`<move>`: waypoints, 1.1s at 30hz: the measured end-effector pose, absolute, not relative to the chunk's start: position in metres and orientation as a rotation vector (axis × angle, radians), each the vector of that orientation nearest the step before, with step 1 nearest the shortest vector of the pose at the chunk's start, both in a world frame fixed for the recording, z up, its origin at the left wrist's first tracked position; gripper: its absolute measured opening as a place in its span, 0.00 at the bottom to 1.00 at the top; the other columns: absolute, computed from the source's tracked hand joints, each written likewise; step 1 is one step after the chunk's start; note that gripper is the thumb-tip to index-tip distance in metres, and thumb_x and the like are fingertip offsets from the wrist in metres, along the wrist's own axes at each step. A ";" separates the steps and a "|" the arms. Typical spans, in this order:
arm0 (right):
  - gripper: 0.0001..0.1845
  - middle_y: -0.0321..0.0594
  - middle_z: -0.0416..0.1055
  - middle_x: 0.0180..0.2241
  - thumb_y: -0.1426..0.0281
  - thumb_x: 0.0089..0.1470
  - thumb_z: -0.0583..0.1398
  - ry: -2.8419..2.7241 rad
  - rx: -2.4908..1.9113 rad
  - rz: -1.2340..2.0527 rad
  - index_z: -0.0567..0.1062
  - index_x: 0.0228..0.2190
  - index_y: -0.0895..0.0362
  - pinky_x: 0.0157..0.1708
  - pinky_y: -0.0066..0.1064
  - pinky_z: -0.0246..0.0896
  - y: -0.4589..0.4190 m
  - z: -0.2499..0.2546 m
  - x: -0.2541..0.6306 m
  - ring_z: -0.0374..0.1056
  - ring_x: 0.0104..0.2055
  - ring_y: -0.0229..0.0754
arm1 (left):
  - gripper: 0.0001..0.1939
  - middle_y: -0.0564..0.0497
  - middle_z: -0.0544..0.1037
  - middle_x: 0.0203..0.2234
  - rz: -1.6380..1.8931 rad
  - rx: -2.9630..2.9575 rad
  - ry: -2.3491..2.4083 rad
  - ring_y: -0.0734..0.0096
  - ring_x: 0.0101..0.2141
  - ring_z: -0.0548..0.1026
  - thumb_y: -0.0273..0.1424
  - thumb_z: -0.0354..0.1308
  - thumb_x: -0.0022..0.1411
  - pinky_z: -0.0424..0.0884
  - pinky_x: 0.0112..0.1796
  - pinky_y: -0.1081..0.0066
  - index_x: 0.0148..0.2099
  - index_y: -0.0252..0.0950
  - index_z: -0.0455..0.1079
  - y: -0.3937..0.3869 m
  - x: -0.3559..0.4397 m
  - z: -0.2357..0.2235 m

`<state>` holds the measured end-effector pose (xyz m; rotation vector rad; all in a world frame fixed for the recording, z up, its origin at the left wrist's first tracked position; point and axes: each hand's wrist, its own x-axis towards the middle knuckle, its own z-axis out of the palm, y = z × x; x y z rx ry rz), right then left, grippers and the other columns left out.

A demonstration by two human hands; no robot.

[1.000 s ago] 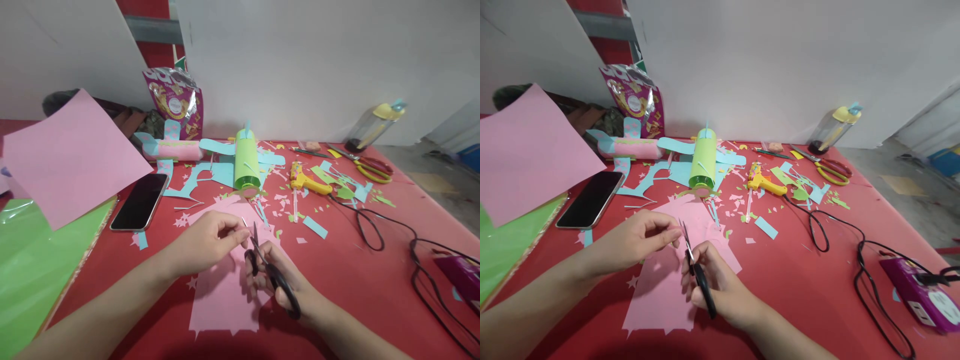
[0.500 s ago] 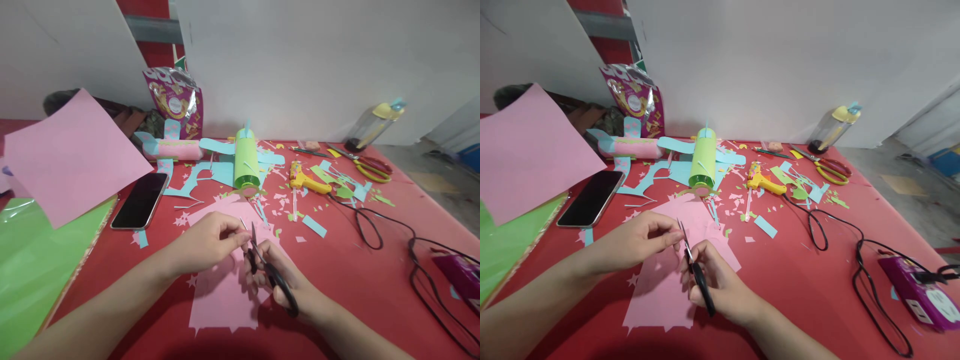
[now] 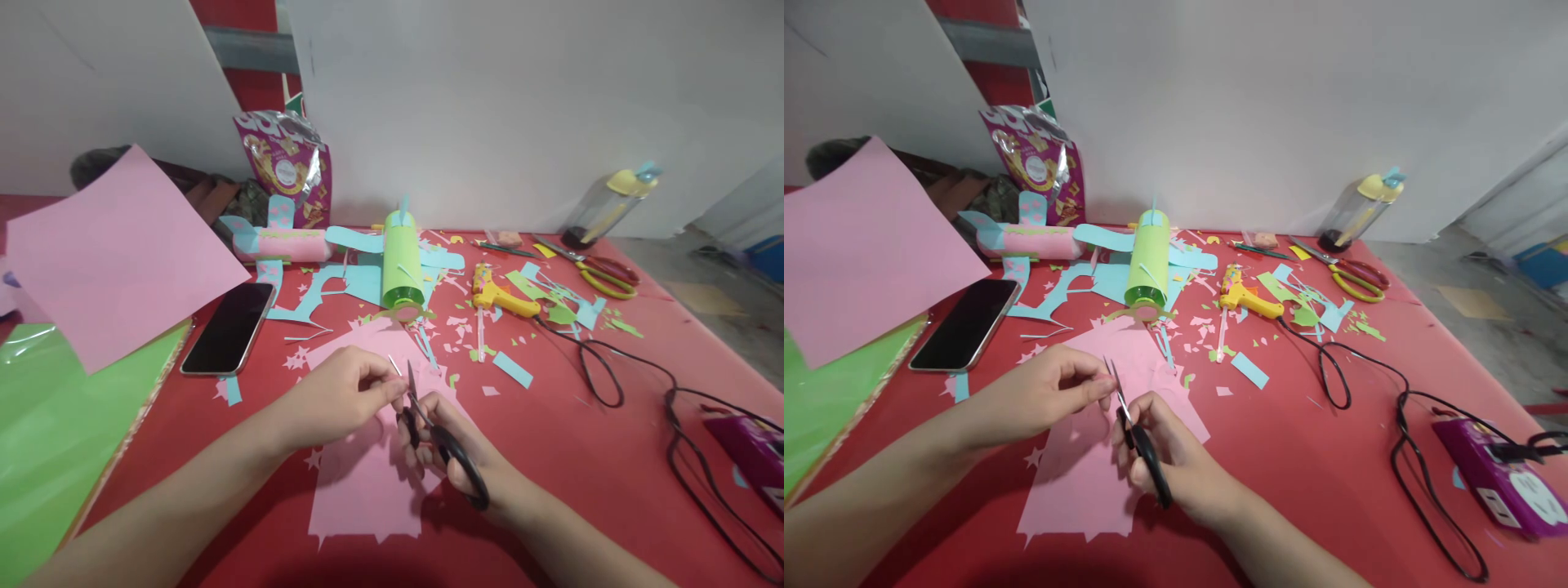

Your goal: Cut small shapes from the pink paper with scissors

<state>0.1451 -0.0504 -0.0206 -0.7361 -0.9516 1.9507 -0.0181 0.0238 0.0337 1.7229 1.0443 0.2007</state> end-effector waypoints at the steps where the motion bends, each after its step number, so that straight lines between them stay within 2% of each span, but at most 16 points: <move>1: 0.19 0.34 0.59 0.29 0.61 0.39 0.62 -0.959 -0.738 1.949 0.59 0.30 0.54 0.28 0.26 0.50 -0.050 -0.021 0.145 0.56 0.28 0.32 | 0.15 0.58 0.55 0.15 0.203 1.729 1.046 0.80 0.18 0.56 0.36 0.45 0.55 0.53 0.20 0.78 0.22 0.33 0.62 0.024 -0.018 0.034; 7: 0.19 0.32 0.58 0.25 0.61 0.42 0.61 -1.009 -0.740 1.960 0.58 0.29 0.55 0.24 0.24 0.47 -0.049 -0.021 0.146 0.53 0.24 0.30 | 0.15 0.58 0.55 0.14 0.194 1.729 1.057 0.79 0.18 0.56 0.37 0.45 0.55 0.53 0.20 0.78 0.22 0.34 0.63 0.024 -0.019 0.033; 14: 0.22 0.31 0.55 0.25 0.55 0.40 0.60 -1.019 -0.722 1.932 0.57 0.29 0.56 0.23 0.24 0.44 -0.047 -0.018 0.143 0.49 0.23 0.29 | 0.15 0.57 0.58 0.15 0.242 1.709 1.088 0.79 0.19 0.57 0.36 0.45 0.54 0.54 0.22 0.77 0.23 0.33 0.66 0.022 -0.015 0.034; 17: 0.22 0.31 0.55 0.24 0.55 0.40 0.60 -1.009 -0.733 1.916 0.57 0.29 0.56 0.22 0.24 0.43 -0.049 -0.019 0.142 0.49 0.22 0.29 | 0.15 0.58 0.56 0.13 0.299 1.666 1.083 0.79 0.18 0.55 0.34 0.45 0.54 0.53 0.21 0.77 0.23 0.32 0.66 0.019 -0.013 0.033; 26: 0.20 0.31 0.55 0.28 0.58 0.41 0.60 -0.947 -0.718 1.893 0.58 0.29 0.55 0.24 0.23 0.47 -0.050 -0.019 0.139 0.54 0.25 0.29 | 0.14 0.61 0.51 0.11 0.473 1.441 1.069 0.82 0.14 0.50 0.33 0.45 0.54 0.49 0.17 0.79 0.21 0.32 0.63 0.011 -0.003 0.029; 30: 0.20 0.33 0.57 0.29 0.57 0.42 0.60 -0.944 -0.735 1.880 0.58 0.31 0.55 0.24 0.24 0.47 -0.051 -0.024 0.139 0.55 0.26 0.30 | 0.13 0.60 0.54 0.11 0.533 1.365 1.093 0.83 0.14 0.51 0.31 0.46 0.55 0.49 0.16 0.79 0.21 0.32 0.63 0.007 0.001 0.026; 33: 0.20 0.34 0.57 0.30 0.56 0.42 0.59 -0.941 -0.750 1.881 0.59 0.31 0.55 0.25 0.24 0.48 -0.052 -0.024 0.140 0.56 0.26 0.31 | 0.14 0.59 0.58 0.11 0.574 1.323 1.092 0.83 0.14 0.55 0.31 0.45 0.55 0.51 0.17 0.79 0.20 0.33 0.62 0.003 0.004 0.024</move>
